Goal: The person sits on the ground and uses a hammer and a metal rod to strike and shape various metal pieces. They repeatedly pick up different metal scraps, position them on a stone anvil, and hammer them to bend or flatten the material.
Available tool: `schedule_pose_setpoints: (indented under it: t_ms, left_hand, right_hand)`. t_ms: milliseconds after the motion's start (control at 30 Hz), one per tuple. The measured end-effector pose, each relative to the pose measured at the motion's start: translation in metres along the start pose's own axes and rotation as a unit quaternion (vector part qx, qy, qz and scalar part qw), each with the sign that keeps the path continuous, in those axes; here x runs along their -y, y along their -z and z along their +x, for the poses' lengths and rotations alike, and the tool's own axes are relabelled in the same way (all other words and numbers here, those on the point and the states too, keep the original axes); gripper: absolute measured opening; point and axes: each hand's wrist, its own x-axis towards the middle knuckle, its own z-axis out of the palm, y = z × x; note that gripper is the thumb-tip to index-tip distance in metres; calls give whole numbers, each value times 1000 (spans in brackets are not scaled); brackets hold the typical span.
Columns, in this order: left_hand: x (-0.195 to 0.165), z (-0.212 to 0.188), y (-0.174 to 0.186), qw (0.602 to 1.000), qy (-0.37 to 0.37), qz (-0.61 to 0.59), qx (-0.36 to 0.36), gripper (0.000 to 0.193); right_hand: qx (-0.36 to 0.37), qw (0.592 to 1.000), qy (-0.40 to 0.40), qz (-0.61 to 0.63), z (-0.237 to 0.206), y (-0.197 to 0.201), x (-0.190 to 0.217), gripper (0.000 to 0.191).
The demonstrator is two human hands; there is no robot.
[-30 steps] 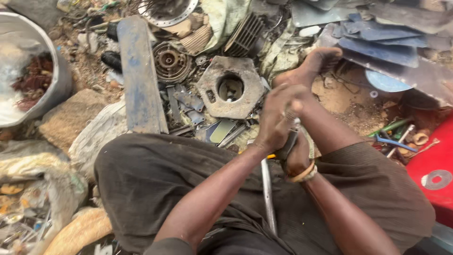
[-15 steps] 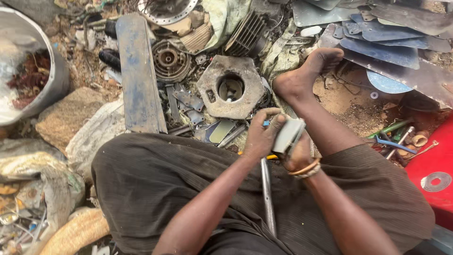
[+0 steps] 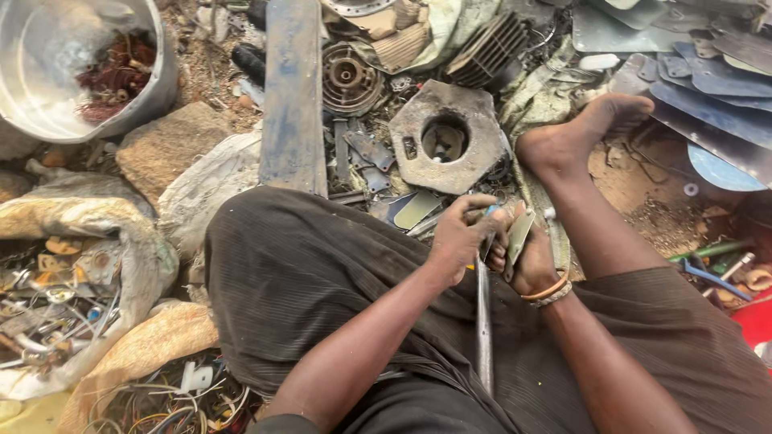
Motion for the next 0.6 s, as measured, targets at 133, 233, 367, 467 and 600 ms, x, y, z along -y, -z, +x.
schedule_pose_setpoints:
  t_ms: [133, 233, 367, 467, 600]
  left_hand:
    - [10, -1, 27, 977, 147, -156, -17, 49]
    - [20, -8, 38, 948, 208, -234, -50, 43]
    - [28, -19, 50, 940, 184, -279, 72, 47]
    - [25, -22, 56, 953, 155, -249, 75, 50]
    - [6, -17, 56, 974, 133, -158, 88, 62]
  right_hand:
    - [27, 998, -49, 2, -2, -6, -4, 71]
    - [80, 993, -71, 50, -5, -6, -8, 73]
    - [135, 989, -56, 13, -6, -3, -13, 76]
    - [111, 993, -32, 38, -6, -3, -12, 76]
    - [93, 992, -18, 83, -6, -8, -7, 76]
